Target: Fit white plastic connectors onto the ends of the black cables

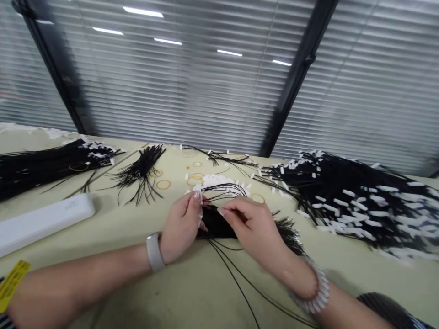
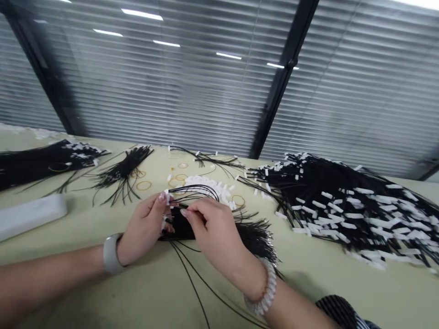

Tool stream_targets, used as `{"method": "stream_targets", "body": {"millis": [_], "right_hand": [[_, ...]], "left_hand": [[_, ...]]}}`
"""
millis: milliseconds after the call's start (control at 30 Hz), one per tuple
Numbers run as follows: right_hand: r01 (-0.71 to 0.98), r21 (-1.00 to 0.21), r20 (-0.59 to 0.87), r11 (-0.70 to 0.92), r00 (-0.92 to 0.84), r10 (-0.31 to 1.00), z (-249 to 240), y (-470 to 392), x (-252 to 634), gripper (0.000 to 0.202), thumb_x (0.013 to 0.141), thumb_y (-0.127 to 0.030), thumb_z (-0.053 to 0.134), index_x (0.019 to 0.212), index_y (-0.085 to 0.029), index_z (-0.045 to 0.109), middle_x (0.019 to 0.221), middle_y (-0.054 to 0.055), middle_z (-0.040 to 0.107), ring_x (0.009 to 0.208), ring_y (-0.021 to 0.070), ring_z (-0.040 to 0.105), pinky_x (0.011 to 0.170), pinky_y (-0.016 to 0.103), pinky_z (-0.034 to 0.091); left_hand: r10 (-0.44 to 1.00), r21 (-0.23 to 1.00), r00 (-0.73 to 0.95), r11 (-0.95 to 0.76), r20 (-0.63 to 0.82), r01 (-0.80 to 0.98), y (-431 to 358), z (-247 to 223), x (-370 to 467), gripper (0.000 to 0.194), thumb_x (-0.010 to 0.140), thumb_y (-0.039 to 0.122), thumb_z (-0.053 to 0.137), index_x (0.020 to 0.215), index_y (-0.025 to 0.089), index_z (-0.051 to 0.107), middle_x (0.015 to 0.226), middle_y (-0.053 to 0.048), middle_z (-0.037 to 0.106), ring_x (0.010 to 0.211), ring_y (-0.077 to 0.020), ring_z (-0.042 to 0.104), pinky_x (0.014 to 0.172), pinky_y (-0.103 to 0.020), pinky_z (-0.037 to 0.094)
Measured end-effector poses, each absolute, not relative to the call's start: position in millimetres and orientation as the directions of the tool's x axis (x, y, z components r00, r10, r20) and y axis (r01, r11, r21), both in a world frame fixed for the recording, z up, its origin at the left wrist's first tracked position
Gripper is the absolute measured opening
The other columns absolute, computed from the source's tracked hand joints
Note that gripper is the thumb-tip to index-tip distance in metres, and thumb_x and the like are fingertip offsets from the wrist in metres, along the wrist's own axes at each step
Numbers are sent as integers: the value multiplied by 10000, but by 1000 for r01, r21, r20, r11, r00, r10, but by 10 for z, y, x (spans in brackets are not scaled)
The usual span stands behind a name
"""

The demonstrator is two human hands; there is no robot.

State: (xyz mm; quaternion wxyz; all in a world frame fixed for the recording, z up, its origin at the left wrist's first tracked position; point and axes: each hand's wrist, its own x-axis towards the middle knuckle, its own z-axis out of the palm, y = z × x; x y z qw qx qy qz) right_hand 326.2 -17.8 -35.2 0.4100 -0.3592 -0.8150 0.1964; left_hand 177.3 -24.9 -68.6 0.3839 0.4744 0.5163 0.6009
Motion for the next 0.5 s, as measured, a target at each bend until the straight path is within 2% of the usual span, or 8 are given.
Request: {"method": "stream_targets", "body": {"millis": [233,500], "right_hand": [[504,-584,522,636,-368,770,-365,-168,3292,214,829,-212,475,627,-160,526,533,-52,473,500,46,381,491,197,294],[509,-580,501,636,-392,771,-326,-169,3303,203,805,-175,480,603,-160,493,519,-69,453,501,30,380,496,164,303]], "left_hand": [[967,985,-187,-166,172,50,-335,-705,1800,371,818,501,423,724,162,540,542,21,447,419,-107,448,373,-242,484],[968,984,-180,-166,175,64,-367,-672,1803,346,827,477,425,695,169,515,498,33,420,409,-97,423,371,-220,473]]}}
